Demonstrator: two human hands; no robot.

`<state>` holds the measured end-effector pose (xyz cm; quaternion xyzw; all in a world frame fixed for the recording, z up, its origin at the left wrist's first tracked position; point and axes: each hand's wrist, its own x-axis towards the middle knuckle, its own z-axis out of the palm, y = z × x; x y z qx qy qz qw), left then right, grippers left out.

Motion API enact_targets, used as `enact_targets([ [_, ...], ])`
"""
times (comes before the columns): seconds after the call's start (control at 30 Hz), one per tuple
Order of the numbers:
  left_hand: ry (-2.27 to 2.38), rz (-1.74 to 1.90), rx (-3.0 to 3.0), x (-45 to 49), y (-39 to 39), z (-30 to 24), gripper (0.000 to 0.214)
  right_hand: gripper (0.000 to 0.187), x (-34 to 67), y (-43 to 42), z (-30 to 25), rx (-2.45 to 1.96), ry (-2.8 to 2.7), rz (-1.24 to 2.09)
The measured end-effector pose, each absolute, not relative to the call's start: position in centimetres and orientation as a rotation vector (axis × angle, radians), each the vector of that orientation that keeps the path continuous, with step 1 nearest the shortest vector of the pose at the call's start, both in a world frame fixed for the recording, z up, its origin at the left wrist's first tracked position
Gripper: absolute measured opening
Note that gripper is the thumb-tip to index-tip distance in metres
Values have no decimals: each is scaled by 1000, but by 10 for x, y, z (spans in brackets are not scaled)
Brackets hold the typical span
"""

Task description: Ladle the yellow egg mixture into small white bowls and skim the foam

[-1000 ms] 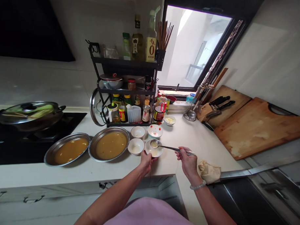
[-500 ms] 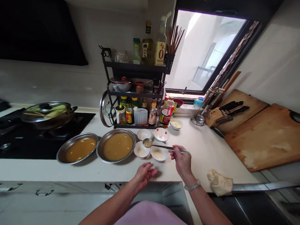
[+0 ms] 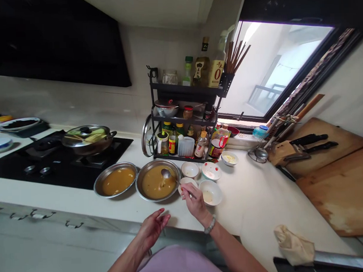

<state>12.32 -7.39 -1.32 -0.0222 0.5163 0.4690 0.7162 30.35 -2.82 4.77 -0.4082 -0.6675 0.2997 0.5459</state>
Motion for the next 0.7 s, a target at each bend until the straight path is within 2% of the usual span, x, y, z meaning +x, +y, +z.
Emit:
enact_targets([
  [0.13, 1181, 1077, -79, 88, -72, -17, 16, 22, 322, -24, 49, -1044, -1554, 487],
  [0.27, 1246, 1143, -34, 57, -67, -24, 14, 21, 341, -10, 39, -1252, -1374, 401],
  [0.47, 1273, 1219, 105, 30, -51, -28, 14, 25, 330, -4, 21, -1315, -1307, 513],
  [0.7, 1228, 1192, 154, 21, -45, -22, 20, 27, 320, -10, 25, -1295, -1279, 569],
])
